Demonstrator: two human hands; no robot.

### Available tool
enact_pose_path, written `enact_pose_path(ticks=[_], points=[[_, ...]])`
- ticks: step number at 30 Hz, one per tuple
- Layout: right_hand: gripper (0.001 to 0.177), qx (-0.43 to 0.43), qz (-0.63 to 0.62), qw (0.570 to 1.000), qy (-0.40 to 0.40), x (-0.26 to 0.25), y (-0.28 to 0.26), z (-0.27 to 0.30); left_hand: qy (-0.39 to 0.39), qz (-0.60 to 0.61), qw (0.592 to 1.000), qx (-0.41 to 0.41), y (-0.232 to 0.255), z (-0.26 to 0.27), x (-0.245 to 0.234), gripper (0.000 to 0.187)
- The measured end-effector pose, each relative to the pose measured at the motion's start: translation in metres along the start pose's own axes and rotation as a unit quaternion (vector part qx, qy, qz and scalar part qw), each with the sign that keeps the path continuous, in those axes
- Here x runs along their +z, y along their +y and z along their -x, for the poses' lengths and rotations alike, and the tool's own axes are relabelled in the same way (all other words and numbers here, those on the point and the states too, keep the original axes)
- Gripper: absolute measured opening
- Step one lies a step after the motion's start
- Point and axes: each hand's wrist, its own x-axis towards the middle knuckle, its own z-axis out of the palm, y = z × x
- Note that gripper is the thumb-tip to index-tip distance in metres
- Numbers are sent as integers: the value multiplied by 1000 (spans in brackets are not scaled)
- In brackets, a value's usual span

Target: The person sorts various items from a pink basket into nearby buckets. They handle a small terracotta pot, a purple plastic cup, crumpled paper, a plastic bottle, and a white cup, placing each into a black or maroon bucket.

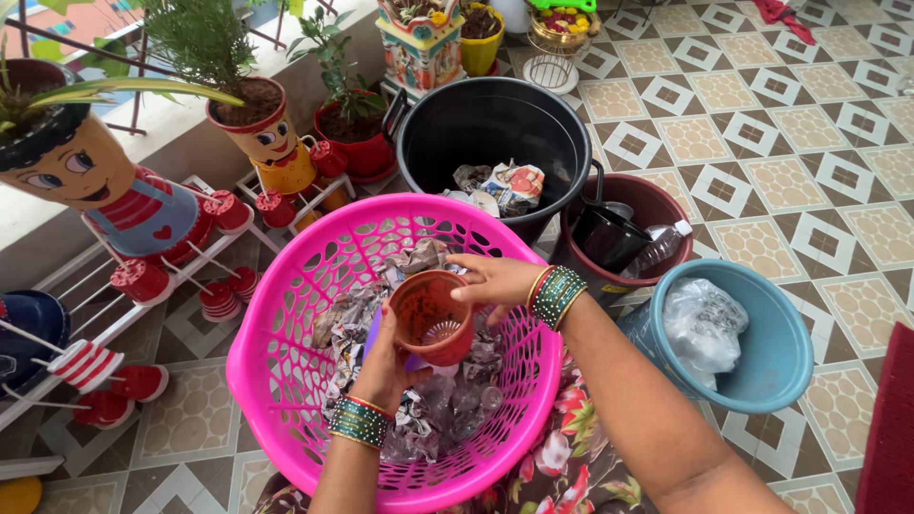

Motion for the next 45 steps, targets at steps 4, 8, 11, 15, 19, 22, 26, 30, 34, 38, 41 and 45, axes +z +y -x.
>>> enact_pose_path(ticks=[4,8,11,15,19,22,26,30,34,38,41,45], points=[[77,-48,-3,999,-11,-8,20,-12,12,-10,999,28,20,19,16,78],[70,-114,-7,993,20,-10,13,-5,-6,-5,994,108,25,21,16,77],[66,-178,-33,982,48,-5,0,-1,-29,0,979,204,25,16,11,78],[63,-196,-50,978,46,4,-11,9,-50,51,966,248,26,11,8,78],[64,-112,28,991,72,11,-18,12,-53,77,972,214,23,8,6,78],[65,-93,58,992,60,10,-19,13,-48,81,975,201,21,8,6,77],[64,-93,42,993,63,8,-15,9,-23,65,980,189,20,9,8,76],[60,-94,20,993,72,2,-15,12,10,35,983,179,20,7,10,72],[57,-103,-12,992,73,-2,-18,13,5,62,980,189,24,8,12,64],[56,-117,-38,990,75,-5,-14,10,21,86,981,172,24,9,13,60],[56,-116,-36,989,85,-7,-11,14,15,98,983,153,23,8,14,57],[54,-118,-40,987,102,-8,-11,23,15,92,986,140,19,9,18,55]])
